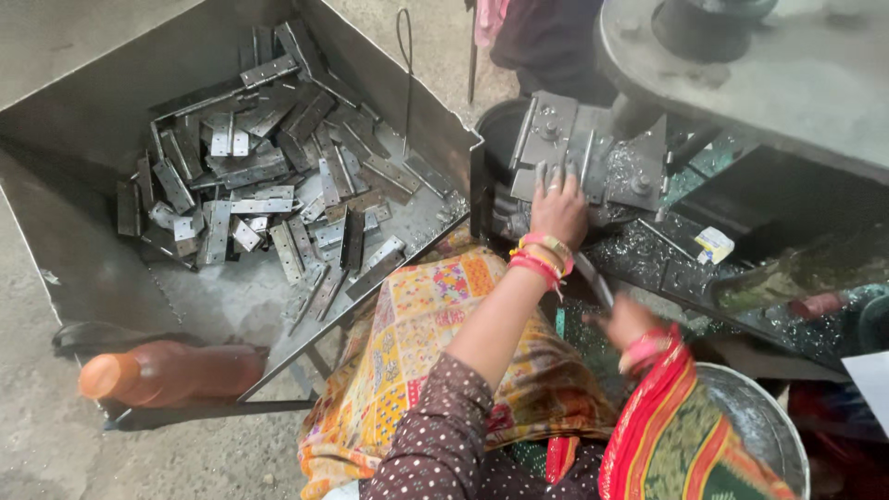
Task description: The person takes metal plates from a large bin and places them one at a time into a punching machine. The person pulls a hand lever on the machine to process each plate and then places the finished plate into a bucket.
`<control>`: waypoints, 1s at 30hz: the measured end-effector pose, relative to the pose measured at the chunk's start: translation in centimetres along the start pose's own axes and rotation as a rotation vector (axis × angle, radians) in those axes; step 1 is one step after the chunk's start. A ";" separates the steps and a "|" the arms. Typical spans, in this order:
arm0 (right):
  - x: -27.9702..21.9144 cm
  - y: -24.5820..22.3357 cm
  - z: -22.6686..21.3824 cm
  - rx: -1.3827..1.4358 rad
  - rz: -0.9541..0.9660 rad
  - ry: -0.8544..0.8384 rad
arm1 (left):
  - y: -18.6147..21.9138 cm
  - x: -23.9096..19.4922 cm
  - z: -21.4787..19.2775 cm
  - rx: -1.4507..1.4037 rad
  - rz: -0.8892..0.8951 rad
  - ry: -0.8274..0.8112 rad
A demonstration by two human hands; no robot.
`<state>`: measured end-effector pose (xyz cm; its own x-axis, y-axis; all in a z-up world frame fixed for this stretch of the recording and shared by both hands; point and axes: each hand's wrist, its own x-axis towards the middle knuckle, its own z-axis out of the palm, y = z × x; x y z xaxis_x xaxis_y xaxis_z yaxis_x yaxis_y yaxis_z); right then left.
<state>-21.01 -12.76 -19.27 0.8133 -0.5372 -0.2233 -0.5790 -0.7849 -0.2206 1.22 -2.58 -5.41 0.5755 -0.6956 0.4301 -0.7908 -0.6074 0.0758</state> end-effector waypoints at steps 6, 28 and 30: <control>-0.7 -1.2 -2.6 0.011 0.151 -0.091 | 0.1 3.5 2.5 -0.042 -0.015 -0.055; -2.9 -0.3 4.5 0.147 0.224 -0.084 | -2.4 6.5 2.6 -0.095 -0.020 -0.290; -3.7 -0.4 3.0 0.139 0.214 -0.116 | -2.1 6.4 2.6 -0.110 0.001 -0.300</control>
<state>-23.93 -9.55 -21.27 0.6644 -0.6411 -0.3841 -0.7457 -0.6030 -0.2835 7.12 -6.79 -5.14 0.5979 -0.7880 0.1465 -0.7995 -0.5733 0.1793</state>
